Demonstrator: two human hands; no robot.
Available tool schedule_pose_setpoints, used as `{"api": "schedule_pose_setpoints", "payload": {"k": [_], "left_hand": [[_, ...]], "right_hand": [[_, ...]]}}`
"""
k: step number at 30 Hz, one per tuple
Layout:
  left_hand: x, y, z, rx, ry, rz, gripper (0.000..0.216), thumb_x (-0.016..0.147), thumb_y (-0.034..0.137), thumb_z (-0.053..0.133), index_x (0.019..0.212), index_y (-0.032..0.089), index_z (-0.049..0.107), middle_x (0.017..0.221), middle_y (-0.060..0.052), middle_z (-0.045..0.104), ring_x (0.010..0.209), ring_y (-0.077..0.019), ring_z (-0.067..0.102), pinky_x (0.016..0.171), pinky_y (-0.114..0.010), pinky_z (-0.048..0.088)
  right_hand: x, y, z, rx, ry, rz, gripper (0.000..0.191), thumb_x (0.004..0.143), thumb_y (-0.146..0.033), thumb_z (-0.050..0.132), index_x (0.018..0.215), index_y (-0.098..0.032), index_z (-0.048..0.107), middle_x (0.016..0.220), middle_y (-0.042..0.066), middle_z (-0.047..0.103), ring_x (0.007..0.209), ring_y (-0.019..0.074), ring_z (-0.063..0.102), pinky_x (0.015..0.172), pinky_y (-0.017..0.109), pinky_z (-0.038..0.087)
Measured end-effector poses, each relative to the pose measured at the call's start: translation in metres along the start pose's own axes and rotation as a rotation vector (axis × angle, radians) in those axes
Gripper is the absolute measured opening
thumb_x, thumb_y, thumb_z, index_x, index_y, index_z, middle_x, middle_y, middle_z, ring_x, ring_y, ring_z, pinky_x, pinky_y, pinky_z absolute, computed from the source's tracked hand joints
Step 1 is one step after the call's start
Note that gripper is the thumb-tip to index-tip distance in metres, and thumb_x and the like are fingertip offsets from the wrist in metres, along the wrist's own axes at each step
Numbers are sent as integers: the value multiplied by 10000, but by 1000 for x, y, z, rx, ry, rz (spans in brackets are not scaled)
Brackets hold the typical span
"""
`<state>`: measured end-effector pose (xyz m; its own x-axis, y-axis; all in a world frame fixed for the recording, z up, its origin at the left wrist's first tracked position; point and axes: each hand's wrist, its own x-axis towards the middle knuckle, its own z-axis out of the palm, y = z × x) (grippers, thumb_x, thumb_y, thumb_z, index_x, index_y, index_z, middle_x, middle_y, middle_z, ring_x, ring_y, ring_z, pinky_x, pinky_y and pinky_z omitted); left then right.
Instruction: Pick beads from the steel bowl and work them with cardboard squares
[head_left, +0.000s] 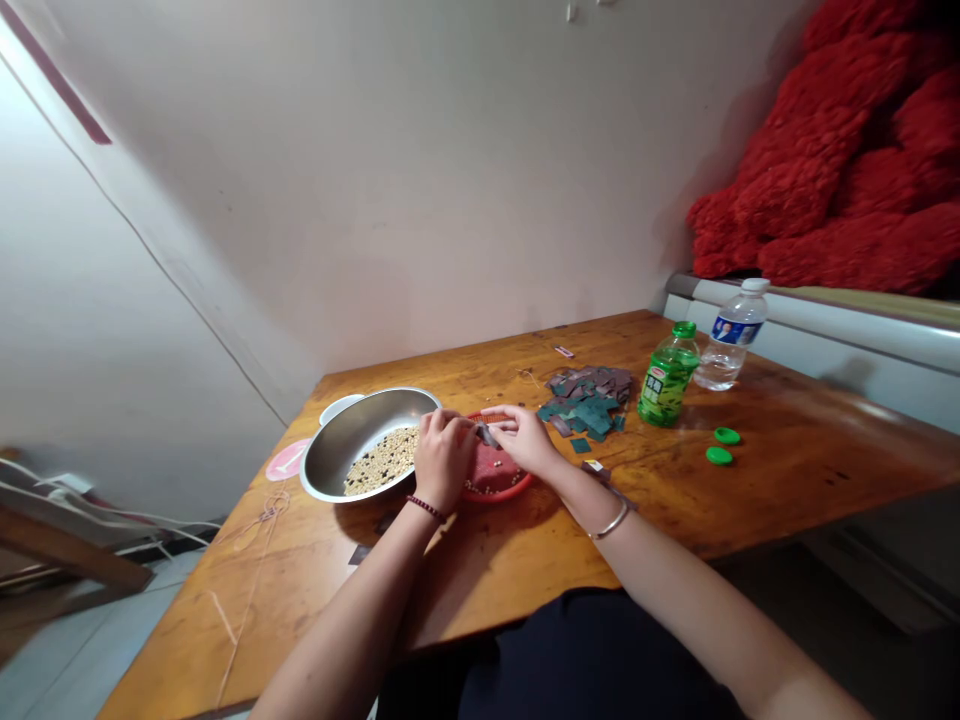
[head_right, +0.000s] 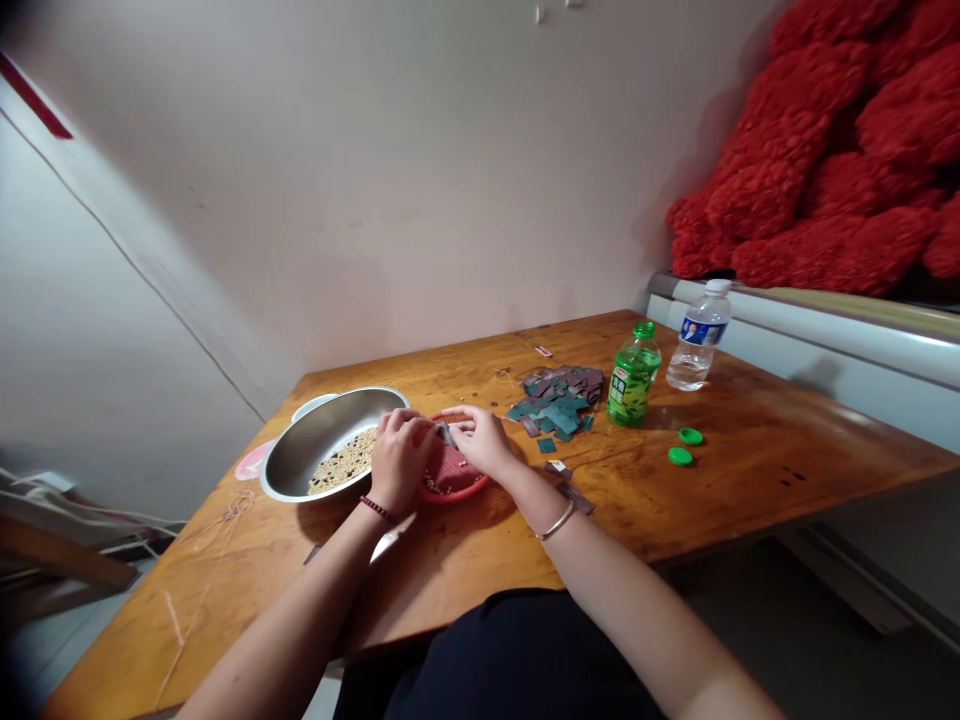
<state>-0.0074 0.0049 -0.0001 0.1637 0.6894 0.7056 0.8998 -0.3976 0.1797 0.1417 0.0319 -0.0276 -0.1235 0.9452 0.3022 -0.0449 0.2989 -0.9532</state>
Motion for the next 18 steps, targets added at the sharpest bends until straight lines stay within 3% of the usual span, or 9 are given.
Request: {"api": "schedule_pose_setpoints", "payload": {"k": [11,18], "left_hand": [[3,-3,-5,-5,61,-5,181,844,342,537,823,220,670,935,-48,593,944,-202,474,852,-337,440],[2,6,-7,6,20,86,155,842,313,544,821,222,667,935,-46,598,942,-196,474,838,-320,439]], "right_hand": [[0,-3,-1,9,21,-34,252,750,-130,569,986,-160,652,960,92,711,820,181,699,757,325,583],[0,-2,0,13,-4,-31,267,749,-128,566,998,-172,651,942,74,711,807,168,693,762,326,583]]}}
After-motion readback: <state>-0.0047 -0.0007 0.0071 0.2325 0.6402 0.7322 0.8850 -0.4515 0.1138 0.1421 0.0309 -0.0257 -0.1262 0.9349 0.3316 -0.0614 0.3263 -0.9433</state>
